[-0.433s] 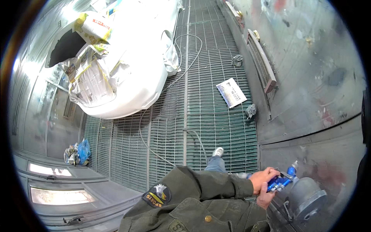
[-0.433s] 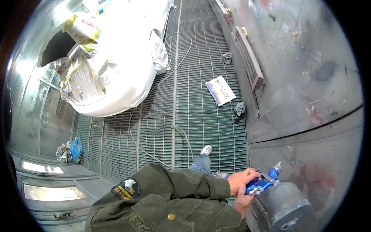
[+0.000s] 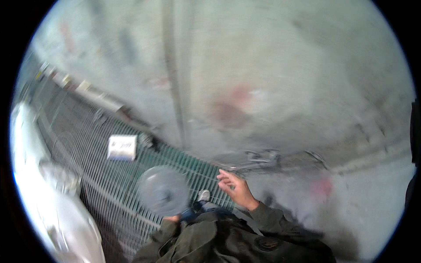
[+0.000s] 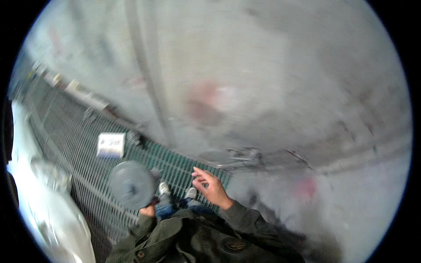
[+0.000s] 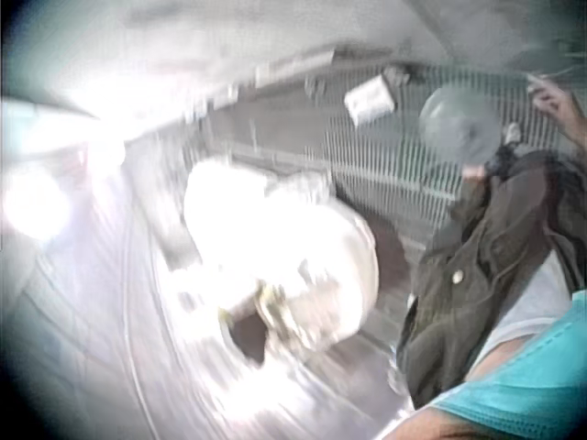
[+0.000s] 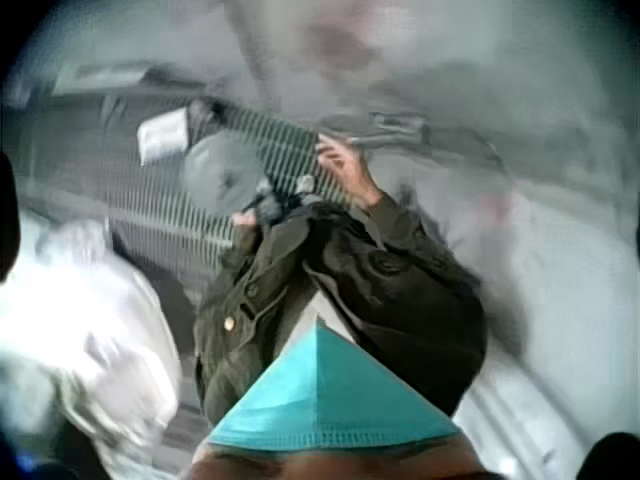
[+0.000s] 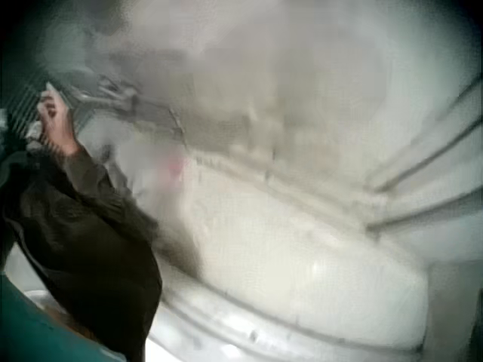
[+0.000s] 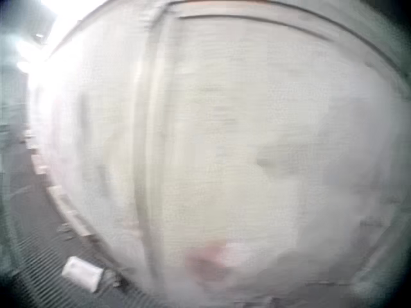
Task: The person walks from a paint booth to a workbench in a garage. They pick up a white plastic cup and pour a white liquid from a larger container into it. They then use a metal ruler to stir the liquid in the cup.
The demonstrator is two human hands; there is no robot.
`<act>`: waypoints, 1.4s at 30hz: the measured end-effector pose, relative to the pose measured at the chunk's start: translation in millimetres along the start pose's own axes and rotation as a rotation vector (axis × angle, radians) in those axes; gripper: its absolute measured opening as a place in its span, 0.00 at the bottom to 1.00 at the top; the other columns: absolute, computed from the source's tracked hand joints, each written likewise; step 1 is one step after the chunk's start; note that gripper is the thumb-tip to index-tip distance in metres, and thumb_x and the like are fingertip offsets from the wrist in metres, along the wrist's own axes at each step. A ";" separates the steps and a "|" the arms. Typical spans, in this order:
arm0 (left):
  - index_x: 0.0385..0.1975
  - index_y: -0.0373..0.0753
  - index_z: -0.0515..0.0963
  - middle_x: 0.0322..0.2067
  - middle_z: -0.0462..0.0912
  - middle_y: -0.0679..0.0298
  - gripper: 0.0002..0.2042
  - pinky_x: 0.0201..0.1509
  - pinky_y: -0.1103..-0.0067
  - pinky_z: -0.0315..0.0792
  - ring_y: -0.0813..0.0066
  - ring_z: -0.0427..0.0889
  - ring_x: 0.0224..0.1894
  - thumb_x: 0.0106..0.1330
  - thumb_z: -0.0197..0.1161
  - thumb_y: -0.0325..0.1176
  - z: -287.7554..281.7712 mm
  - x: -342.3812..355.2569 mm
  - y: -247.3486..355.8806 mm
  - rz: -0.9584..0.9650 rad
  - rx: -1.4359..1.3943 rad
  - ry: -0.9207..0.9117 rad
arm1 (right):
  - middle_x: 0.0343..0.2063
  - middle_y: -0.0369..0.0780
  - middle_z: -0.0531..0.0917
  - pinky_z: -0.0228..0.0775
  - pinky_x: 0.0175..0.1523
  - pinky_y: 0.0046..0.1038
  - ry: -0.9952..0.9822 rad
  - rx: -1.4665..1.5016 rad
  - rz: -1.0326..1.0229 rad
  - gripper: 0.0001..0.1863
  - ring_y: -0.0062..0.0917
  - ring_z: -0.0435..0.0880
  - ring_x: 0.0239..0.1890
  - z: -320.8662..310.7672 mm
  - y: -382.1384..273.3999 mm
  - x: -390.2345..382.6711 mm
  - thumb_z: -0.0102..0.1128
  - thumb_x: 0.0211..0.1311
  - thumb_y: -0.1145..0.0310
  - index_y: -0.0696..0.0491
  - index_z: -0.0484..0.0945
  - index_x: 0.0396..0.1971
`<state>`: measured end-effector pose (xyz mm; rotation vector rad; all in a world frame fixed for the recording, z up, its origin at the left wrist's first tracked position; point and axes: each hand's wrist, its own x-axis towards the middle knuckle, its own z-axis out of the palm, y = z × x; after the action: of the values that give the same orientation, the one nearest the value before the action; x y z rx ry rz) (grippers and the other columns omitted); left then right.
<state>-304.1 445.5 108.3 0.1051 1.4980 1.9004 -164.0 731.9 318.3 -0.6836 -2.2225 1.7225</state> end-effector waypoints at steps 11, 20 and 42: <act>0.19 0.37 0.72 0.15 0.73 0.65 0.14 0.21 0.72 0.61 0.75 0.68 0.16 0.64 0.63 0.35 28.2 -18.5 116.1 0.140 0.545 0.083 | 0.40 0.39 0.84 0.75 0.36 0.23 1.389 0.388 0.153 0.16 0.20 0.83 0.35 -195.5 48.4 -86.2 0.58 0.70 0.67 0.58 0.77 0.52; 0.20 0.35 0.74 0.20 0.77 0.62 0.16 0.29 0.69 0.65 0.69 0.76 0.24 0.69 0.56 0.37 -60.3 6.3 44.0 0.078 0.762 -0.029 | 0.37 0.38 0.82 0.74 0.31 0.21 1.451 0.303 0.076 0.14 0.19 0.82 0.33 -218.9 54.3 -78.8 0.63 0.66 0.69 0.56 0.72 0.48; 0.43 0.42 0.80 0.43 0.82 0.56 0.14 0.47 0.64 0.74 0.52 0.80 0.43 0.61 0.64 0.41 33.4 -88.7 126.1 0.287 0.894 0.115 | 0.52 0.41 0.81 0.43 0.74 0.44 0.875 0.605 0.452 0.25 0.32 0.73 0.62 -150.3 270.3 -1.1 0.52 0.70 0.52 0.53 0.76 0.59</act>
<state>-281.3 412.6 260.9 0.6471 2.4117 1.2999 -36.1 909.9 100.2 -1.4649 -0.9496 1.6556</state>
